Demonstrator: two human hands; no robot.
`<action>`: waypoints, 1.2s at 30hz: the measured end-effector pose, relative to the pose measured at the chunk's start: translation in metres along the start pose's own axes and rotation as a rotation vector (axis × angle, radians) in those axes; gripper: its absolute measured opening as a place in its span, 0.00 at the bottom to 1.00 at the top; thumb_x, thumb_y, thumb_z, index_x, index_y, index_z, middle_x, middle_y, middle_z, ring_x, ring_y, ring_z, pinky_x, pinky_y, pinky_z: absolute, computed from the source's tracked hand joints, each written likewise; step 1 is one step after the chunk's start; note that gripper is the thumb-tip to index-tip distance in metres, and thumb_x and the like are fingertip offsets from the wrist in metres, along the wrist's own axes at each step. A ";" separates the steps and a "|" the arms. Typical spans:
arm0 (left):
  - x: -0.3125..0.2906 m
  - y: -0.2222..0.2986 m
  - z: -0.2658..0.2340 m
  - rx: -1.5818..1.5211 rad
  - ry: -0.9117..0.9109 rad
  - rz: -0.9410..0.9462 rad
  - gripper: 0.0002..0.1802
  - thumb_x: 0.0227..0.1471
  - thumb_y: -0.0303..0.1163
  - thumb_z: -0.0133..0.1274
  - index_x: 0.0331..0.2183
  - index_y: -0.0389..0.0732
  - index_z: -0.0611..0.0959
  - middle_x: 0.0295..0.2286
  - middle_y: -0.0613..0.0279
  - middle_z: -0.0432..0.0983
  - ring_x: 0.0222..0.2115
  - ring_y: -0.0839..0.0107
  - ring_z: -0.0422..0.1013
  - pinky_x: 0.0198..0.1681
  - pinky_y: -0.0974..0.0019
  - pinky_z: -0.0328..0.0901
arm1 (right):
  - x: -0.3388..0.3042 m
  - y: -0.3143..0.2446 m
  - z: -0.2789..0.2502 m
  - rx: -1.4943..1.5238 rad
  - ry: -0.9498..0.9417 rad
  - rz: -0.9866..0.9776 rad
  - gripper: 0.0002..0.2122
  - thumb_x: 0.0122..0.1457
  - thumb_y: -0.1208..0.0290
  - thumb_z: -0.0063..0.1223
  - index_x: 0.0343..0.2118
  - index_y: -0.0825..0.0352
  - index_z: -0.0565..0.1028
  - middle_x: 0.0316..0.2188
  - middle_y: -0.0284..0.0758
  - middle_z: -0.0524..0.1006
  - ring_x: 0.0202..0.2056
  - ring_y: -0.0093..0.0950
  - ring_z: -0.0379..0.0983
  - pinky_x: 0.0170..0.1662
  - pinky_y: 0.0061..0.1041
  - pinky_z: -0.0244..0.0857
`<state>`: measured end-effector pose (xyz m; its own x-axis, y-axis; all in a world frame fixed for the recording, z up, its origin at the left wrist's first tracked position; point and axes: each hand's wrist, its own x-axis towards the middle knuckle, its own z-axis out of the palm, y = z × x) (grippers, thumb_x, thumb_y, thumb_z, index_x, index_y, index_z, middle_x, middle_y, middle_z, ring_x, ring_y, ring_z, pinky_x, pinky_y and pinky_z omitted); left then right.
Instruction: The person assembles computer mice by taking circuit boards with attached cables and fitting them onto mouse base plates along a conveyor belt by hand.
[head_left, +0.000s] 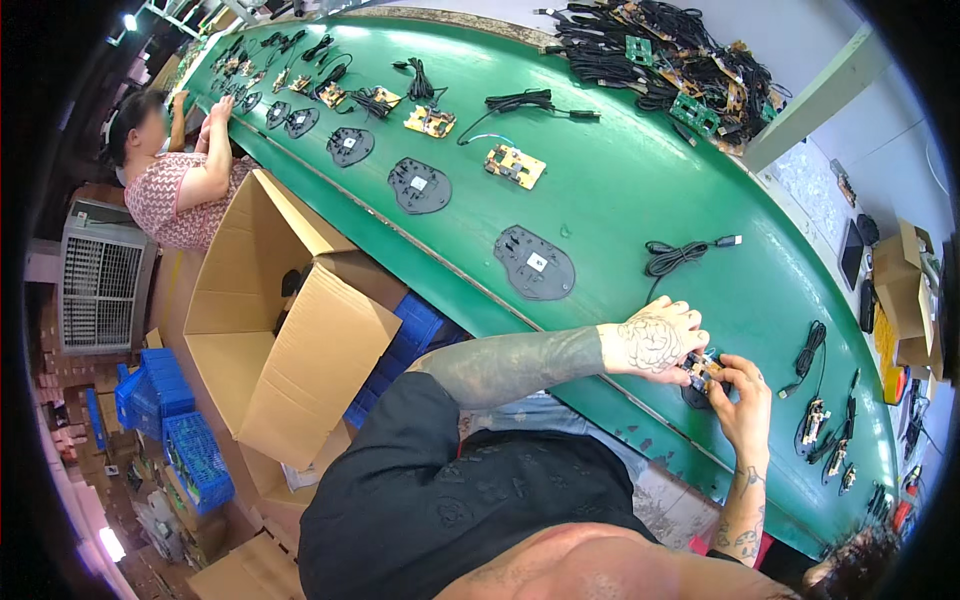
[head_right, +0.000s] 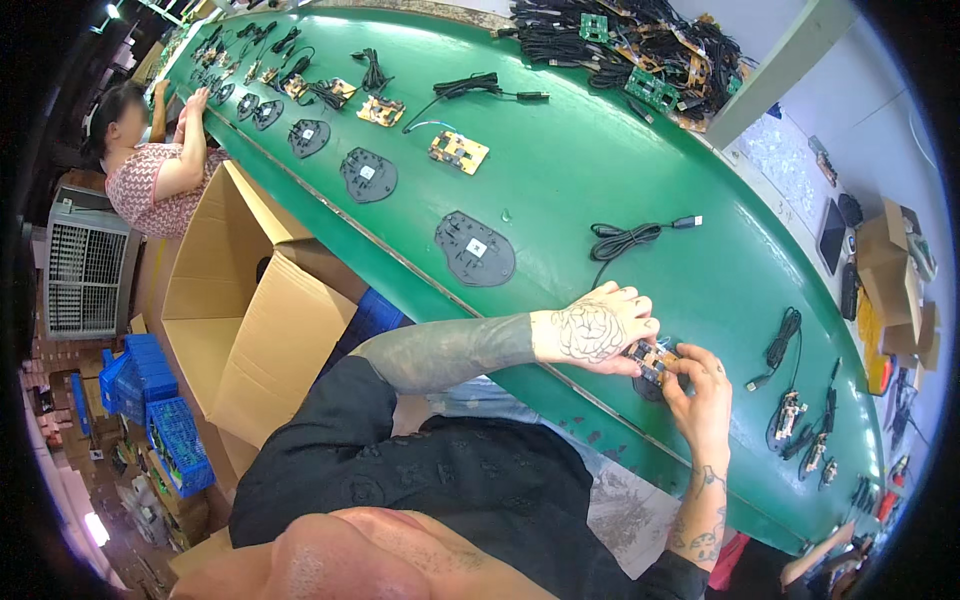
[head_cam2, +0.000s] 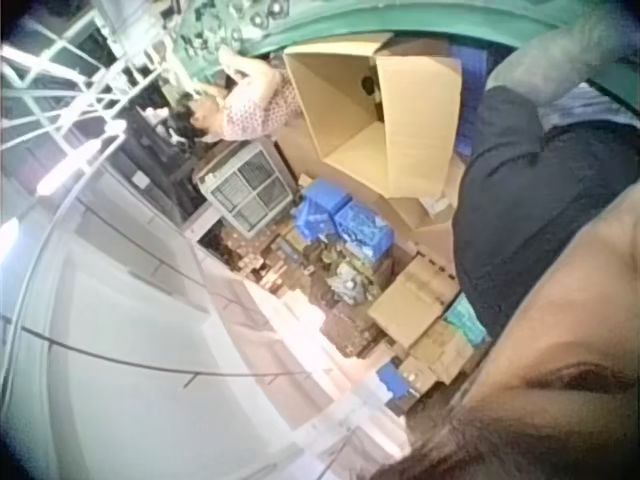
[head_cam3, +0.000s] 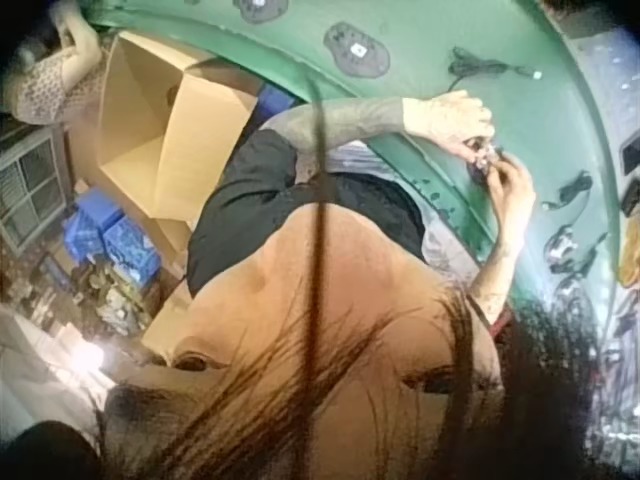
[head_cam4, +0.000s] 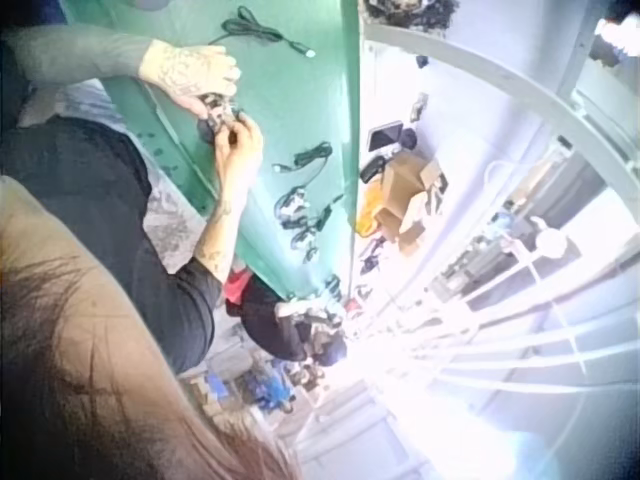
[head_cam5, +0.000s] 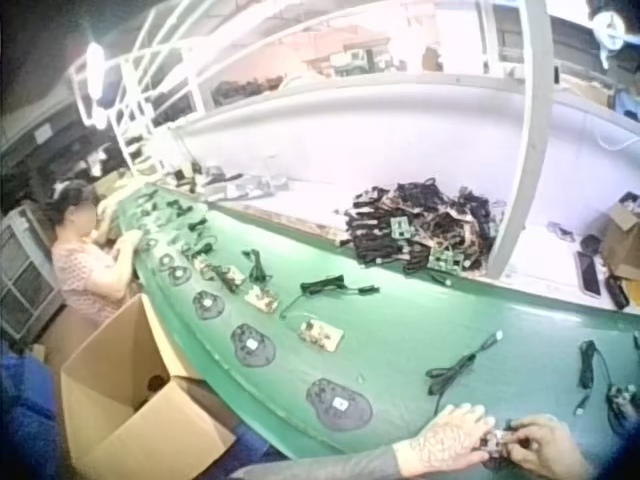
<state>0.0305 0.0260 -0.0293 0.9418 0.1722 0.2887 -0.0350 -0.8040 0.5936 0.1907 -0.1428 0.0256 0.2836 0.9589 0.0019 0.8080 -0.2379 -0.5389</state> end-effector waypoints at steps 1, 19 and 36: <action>0.000 -0.001 0.001 0.007 0.011 0.004 0.25 0.41 0.51 0.65 0.37 0.47 0.78 0.34 0.62 0.69 0.39 0.61 0.68 0.41 0.56 0.61 | 0.002 0.001 0.000 0.003 -0.005 0.011 0.05 0.48 0.78 0.60 0.30 0.68 0.79 0.43 0.40 0.79 0.45 0.40 0.76 0.47 0.35 0.70; 0.000 -0.002 0.008 0.031 0.074 0.036 0.26 0.39 0.50 0.67 0.38 0.47 0.78 0.35 0.63 0.68 0.39 0.63 0.67 0.40 0.57 0.60 | 0.002 0.010 -0.004 0.073 -0.018 0.047 0.06 0.46 0.80 0.61 0.29 0.69 0.79 0.43 0.41 0.80 0.43 0.37 0.78 0.48 0.33 0.71; 0.000 0.000 0.009 0.014 0.041 0.057 0.24 0.42 0.51 0.64 0.38 0.47 0.80 0.35 0.59 0.70 0.37 0.59 0.69 0.40 0.54 0.63 | -0.011 0.018 0.011 0.134 0.104 0.110 0.06 0.45 0.77 0.63 0.28 0.68 0.79 0.42 0.41 0.79 0.43 0.38 0.78 0.47 0.34 0.71</action>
<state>0.0333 0.0210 -0.0361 0.9240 0.1489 0.3521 -0.0831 -0.8208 0.5652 0.1965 -0.1561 0.0064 0.4235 0.9057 0.0201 0.6956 -0.3109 -0.6476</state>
